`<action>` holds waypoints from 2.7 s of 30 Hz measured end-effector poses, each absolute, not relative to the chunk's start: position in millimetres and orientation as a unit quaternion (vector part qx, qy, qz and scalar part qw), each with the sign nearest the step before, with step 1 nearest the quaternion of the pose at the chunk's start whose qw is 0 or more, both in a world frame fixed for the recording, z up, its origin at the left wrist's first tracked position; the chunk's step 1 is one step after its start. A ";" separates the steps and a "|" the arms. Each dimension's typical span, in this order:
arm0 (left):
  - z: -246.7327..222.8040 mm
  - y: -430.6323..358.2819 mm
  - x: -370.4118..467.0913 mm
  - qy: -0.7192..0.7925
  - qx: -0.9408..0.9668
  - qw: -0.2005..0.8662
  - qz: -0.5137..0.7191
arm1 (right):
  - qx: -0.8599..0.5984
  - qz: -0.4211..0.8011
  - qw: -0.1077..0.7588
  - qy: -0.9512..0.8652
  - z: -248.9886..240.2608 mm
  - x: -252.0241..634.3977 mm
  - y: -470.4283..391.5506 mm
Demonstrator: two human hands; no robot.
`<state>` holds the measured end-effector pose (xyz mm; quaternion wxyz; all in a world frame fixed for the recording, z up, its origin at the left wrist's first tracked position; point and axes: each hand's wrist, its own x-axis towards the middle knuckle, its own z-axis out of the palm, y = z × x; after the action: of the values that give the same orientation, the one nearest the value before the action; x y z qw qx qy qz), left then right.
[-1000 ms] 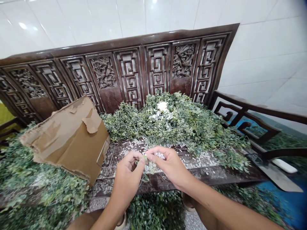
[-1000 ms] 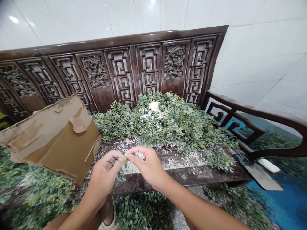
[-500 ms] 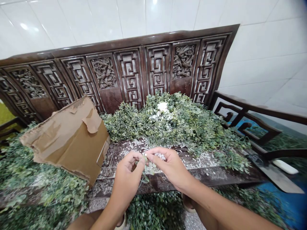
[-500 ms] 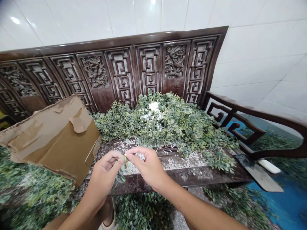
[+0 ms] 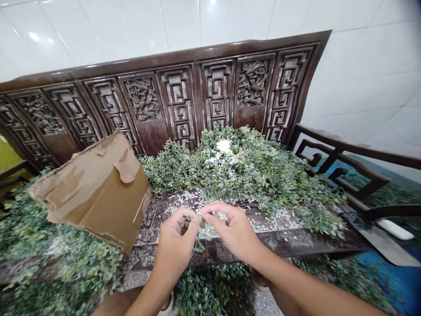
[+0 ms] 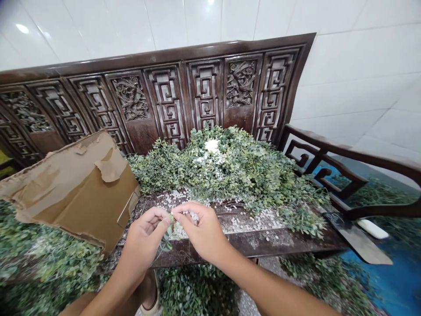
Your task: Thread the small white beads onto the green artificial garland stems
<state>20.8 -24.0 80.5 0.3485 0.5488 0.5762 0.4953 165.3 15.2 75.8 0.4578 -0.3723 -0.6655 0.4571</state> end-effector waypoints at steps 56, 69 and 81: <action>81.0 -25.7 17.8 0.605 0.546 0.335 0.473 | -0.339 0.336 0.508 -0.717 75.6 160.5 3.9; 82.0 -24.0 16.8 0.595 0.546 0.347 0.476 | -0.328 0.335 0.503 -0.726 75.7 161.3 4.6; 88.6 -27.6 16.3 0.582 0.540 0.381 0.474 | -0.290 0.317 0.484 -0.763 76.8 165.7 8.9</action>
<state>16.3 -27.6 88.6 0.3810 0.5399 0.5821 0.4739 165.7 8.9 76.8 0.4835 -0.2898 -0.7629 0.3166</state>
